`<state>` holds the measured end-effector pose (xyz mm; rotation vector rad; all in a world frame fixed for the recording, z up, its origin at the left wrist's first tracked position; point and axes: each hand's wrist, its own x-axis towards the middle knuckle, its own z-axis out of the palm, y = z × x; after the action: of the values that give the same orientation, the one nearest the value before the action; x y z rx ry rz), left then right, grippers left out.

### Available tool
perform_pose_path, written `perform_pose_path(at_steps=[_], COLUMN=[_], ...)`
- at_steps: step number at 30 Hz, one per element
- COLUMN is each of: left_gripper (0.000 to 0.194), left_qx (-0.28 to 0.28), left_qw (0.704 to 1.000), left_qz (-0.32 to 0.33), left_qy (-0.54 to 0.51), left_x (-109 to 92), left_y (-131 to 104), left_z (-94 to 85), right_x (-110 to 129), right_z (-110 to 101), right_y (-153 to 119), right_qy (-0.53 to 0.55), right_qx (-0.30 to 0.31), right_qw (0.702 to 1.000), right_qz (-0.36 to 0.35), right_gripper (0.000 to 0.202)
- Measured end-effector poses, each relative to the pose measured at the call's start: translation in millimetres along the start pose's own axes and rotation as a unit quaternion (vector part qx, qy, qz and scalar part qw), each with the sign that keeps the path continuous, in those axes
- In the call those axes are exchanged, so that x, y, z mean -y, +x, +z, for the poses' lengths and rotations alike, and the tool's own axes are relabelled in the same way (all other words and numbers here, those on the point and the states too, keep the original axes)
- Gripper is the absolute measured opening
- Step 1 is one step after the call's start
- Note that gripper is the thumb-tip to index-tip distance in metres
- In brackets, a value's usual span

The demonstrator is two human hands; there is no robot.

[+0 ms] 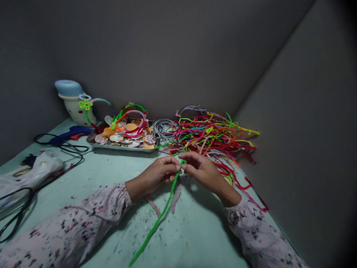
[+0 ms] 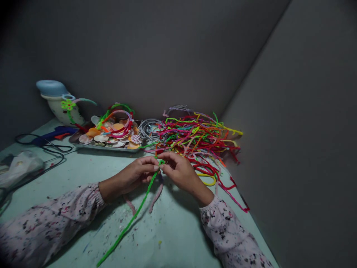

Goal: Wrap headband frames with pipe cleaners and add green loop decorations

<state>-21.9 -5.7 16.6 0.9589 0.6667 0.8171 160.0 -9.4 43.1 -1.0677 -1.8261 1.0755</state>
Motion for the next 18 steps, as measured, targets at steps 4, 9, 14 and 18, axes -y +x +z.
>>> perform_pose_path(at_steps=[4, 9, 14, 18], left_gripper=[0.011, 0.008, 0.008, 0.019], left_qx=[-0.023, 0.014, 0.054, 0.069], left_qw=[0.999, 0.998, 0.998, 0.997], left_qz=[0.015, 0.003, -0.015, -0.028], left_qy=[0.047, 0.055, 0.029, -0.018], left_x=[-0.7, 1.8, 3.1, 1.2], left_y=[0.0, 0.2, 1.1, 1.3], left_z=[-0.1, -1.6, -2.5, -2.9], right_x=[3.2, 7.0, 4.8, 3.4], right_z=[2.0, 3.5, 6.4, 5.9], right_y=[1.1, 1.7, 1.4, 1.1], right_qy=[0.066, 0.125, 0.152, 0.156], right_qx=[-0.026, -0.028, -0.028, -0.014], right_qw=[0.996, 0.987, 0.981, 0.98], right_qz=[0.059, 0.1, 0.114, 0.121], right_gripper=[0.021, 0.017, 0.018, 0.02])
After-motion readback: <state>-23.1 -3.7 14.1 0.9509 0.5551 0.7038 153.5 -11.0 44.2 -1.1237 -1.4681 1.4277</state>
